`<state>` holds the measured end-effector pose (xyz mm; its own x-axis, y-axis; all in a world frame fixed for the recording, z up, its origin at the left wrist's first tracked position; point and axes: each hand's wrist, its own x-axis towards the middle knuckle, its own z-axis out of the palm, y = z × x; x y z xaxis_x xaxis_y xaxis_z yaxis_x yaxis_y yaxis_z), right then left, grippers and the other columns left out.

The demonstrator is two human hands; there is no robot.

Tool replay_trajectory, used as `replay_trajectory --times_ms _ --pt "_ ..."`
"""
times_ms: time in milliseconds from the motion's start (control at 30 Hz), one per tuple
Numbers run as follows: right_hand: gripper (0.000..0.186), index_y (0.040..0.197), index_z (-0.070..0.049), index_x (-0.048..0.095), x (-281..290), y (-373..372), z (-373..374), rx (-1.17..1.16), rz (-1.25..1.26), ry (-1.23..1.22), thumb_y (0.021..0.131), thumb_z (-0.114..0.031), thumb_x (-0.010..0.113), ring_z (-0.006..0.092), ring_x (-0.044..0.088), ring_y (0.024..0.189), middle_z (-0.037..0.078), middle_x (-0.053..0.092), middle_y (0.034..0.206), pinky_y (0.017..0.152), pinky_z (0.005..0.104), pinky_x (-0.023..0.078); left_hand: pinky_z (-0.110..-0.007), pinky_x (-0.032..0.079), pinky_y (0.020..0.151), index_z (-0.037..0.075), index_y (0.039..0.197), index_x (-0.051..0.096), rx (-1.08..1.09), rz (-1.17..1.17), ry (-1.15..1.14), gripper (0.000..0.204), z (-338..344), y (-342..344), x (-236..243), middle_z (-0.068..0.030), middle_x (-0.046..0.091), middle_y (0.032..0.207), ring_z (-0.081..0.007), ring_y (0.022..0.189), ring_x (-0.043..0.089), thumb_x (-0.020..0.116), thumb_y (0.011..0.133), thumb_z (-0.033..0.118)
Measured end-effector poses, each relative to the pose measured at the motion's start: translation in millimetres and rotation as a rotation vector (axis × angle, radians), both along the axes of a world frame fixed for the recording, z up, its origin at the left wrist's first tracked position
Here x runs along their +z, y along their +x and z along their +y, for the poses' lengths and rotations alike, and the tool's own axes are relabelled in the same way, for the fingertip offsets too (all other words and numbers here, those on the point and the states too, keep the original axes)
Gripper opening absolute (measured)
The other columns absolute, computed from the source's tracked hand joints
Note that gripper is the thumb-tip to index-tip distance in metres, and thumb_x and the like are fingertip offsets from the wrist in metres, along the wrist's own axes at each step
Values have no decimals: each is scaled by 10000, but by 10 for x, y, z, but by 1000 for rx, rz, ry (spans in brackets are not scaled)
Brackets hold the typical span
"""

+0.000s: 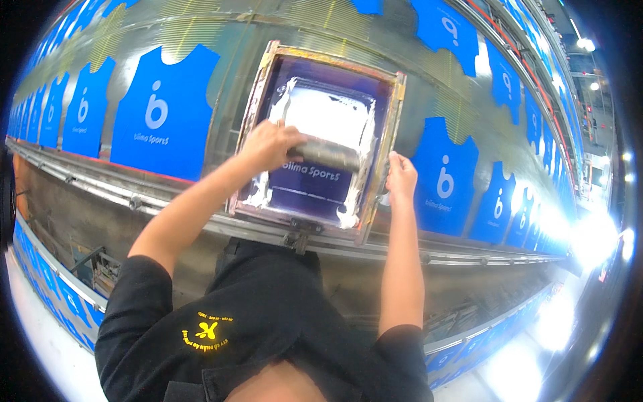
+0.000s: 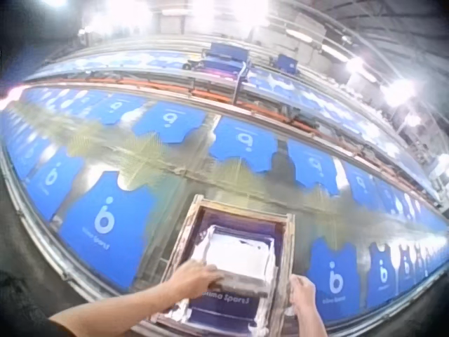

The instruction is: The person performs screen printing on a blue sports jersey. They position a screen frame over the garment, apply white ink with a squeegee, and pull the squeegee across the screen to transfer the design. The process is repeated multiple times on the same jersey.

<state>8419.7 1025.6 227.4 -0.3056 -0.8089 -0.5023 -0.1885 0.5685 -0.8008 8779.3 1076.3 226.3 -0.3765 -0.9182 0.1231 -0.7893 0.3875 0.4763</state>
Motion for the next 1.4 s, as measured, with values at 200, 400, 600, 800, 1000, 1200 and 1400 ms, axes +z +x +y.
replay_trajectory --times_ms 200,400,600,800,1000,1200,1400 --pt "330 1167 7 755 38 -18 50 39 91 -139 1029 -293 736 85 555 600 10 638 755 538 265 443 -421 490 1013 164 1377 682 -30 -52 17 610 1649 -232 -22 -11 669 1305 -221 1214 622 828 784 176" --pt "416 1235 75 724 294 630 200 26 212 -324 1043 -293 696 237 688 1117 154 751 1217 996 364 522 -393 498 1002 163 1303 690 19 -20 -30 560 1731 352 170 -1 694 1275 -241 1191 658 840 764 194" --pt "362 1177 16 749 -278 2313 473 77 185 -424 1051 -320 698 238 689 1075 131 760 1147 997 368 517 -412 510 994 152 1232 721 92 -41 60 539 1808 1969 277 -22 746 1169 -253 1153 685 833 705 154" --pt "298 1110 -19 760 -596 4087 844 64 191 -442 1049 -304 701 176 679 916 81 759 1015 855 343 541 -399 495 976 162 1200 757 146 -110 192 554 1968 3661 282 0 740 1217 -262 1156 666 835 654 106" --pt "305 1092 -47 734 -612 4909 938 64 186 -288 1027 -345 723 199 658 853 85 732 940 806 364 525 -393 546 869 145 1102 764 34 -181 209 378 1895 4474 423 -11 774 1098 -248 994 717 830 731 151" --pt "327 1101 -87 721 -527 4986 940 115 342 -331 999 -397 737 232 679 856 110 738 943 815 399 527 -437 556 745 140 1016 776 58 -189 83 218 660 4723 403 -47 752 902 -283 843 722 825 848 270" --pt "324 1102 -99 730 -553 4992 957 110 403 -158 999 -406 734 229 681 876 110 738 938 828 386 530 -491 577 824 142 1010 778 11 -203 77 239 -763 4892 434 -61 761 955 -334 937 730 792 901 354"
